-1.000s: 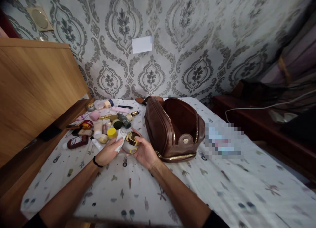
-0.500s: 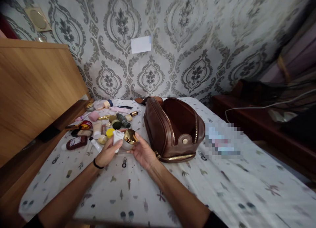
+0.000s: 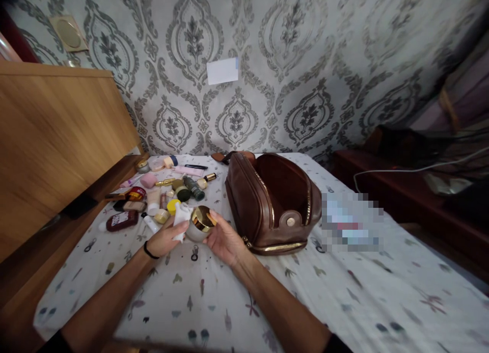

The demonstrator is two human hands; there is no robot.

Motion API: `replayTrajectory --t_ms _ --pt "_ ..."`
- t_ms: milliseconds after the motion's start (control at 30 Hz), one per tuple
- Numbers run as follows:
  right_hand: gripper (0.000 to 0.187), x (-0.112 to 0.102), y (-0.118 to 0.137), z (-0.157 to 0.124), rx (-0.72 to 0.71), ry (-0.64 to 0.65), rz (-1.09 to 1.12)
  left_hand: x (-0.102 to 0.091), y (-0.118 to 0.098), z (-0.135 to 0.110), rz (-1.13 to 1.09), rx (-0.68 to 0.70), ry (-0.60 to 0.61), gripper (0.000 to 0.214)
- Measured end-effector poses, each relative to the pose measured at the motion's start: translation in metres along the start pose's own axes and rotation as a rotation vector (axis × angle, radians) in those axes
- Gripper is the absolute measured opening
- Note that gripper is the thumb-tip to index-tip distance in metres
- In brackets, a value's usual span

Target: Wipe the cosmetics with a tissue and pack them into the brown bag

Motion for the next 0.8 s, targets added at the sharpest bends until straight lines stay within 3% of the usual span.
replayTrajectory --t_ms 167,433,667,800 --pt "0.030 0.004 -0.003 0.000 0.033 0.000 0.032 -0.006 0.000 0.000 0.155 0.053 -0.030 0.059" --pt "0.020 -0.005 -0.013 0.000 0.086 -0.119 0.148 0.002 -0.012 0.001 0.302 0.135 -0.131 0.062" --pt "0.024 -0.009 -0.018 0.000 0.106 -0.147 0.122 -0.030 -0.005 0.002 0.293 0.124 -0.341 0.048" --pt "0.028 -0.001 -0.014 -0.001 0.079 -0.085 0.075 -0.029 0.004 0.006 0.199 0.087 -0.297 0.045"
Point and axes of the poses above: each hand's wrist, its own z-axis towards the middle knuckle, its own x-axis out of the palm, y = z × x, the point moved 9 cm from there along z, towards the middle knuckle, and after that the axes turned 5 degrees about x, right-handed, at the moved point
